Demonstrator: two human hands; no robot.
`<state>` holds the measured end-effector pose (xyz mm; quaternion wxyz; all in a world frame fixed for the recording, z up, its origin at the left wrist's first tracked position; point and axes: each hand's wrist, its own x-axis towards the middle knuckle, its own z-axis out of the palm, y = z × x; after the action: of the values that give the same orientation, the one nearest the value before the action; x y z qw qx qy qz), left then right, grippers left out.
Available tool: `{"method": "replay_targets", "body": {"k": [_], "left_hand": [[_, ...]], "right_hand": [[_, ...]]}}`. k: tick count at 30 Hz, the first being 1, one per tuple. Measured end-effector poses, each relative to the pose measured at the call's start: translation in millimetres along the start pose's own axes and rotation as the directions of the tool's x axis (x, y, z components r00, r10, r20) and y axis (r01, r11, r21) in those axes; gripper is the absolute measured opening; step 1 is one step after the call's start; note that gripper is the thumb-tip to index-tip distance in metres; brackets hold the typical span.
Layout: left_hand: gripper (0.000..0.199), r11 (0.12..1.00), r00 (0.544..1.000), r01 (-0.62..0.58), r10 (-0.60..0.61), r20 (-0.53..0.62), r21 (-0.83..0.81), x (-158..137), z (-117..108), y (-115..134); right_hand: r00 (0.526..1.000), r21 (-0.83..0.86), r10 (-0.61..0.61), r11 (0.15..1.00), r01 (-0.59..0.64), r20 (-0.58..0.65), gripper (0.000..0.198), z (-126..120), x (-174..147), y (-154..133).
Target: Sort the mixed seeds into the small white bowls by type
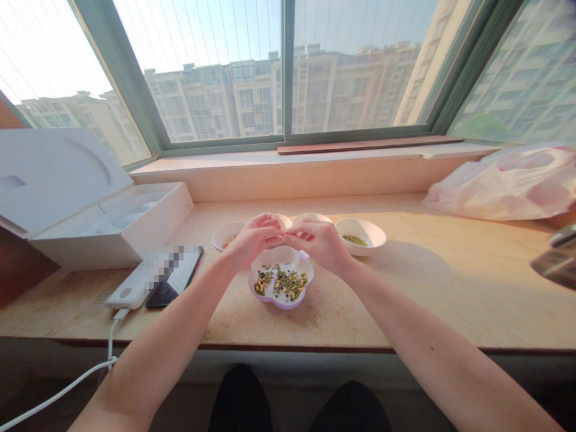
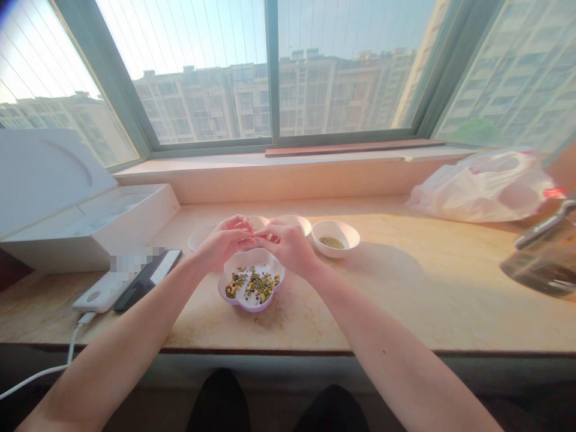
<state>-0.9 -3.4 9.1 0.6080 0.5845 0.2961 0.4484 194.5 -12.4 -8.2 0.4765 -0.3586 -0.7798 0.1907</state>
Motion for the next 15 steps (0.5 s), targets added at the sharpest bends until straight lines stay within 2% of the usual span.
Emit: {"method": "replay_targets", "body": {"k": [2,3,5,7,9,10,13,15], "left_hand": [[0.017,0.983,1.000,-0.015,0.015,-0.001,0.185,-0.9,-3.5,0.9],[0.013,0.948,0.999,-0.028,0.020,0.028,0.319,-2.2,-4.8,2.1],[0.012,0.795,0.989,-0.081,-0.012,0.149,0.601,-6.6,-5.6,5.9],[0.022,0.589,0.942,-0.184,-0.125,0.313,0.787,-12.9,-3.2,10.6],[0.034,0.427,0.871,-0.288,-0.255,0.420,0.857,-19.4,1.4,14.1],[0.039,0.378,0.851,-0.324,-0.284,0.442,0.867,-22.4,3.9,14.6],[0.044,0.264,0.845,-0.367,-0.306,0.438,0.892,-29.2,9.4,11.0],[0.040,0.235,0.857,-0.380,-0.276,0.436,0.895,-32.4,11.7,6.5]], "right_hand": [[1.000,-0.076,0.000,0.997,-0.001,-0.012,0.019,-5.7,2.2,0.6],[1.000,-0.133,0.006,0.991,-0.009,-0.022,0.019,-10.4,3.9,0.8],[0.998,-0.276,0.043,0.960,-0.054,-0.047,0.020,-23.9,8.5,1.4],[0.989,-0.435,0.123,0.889,-0.145,-0.080,0.021,-41.2,13.6,3.8],[0.968,-0.574,0.233,0.782,-0.243,-0.092,0.022,-59.6,17.4,9.1],[0.952,-0.629,0.294,0.726,-0.277,-0.081,0.023,-68.3,18.5,12.7],[0.874,-0.705,0.480,0.596,-0.385,-0.072,0.020,-89.1,18.3,24.2],[0.815,-0.717,0.572,0.530,-0.454,-0.094,0.016,-98.0,16.6,29.5]]}}
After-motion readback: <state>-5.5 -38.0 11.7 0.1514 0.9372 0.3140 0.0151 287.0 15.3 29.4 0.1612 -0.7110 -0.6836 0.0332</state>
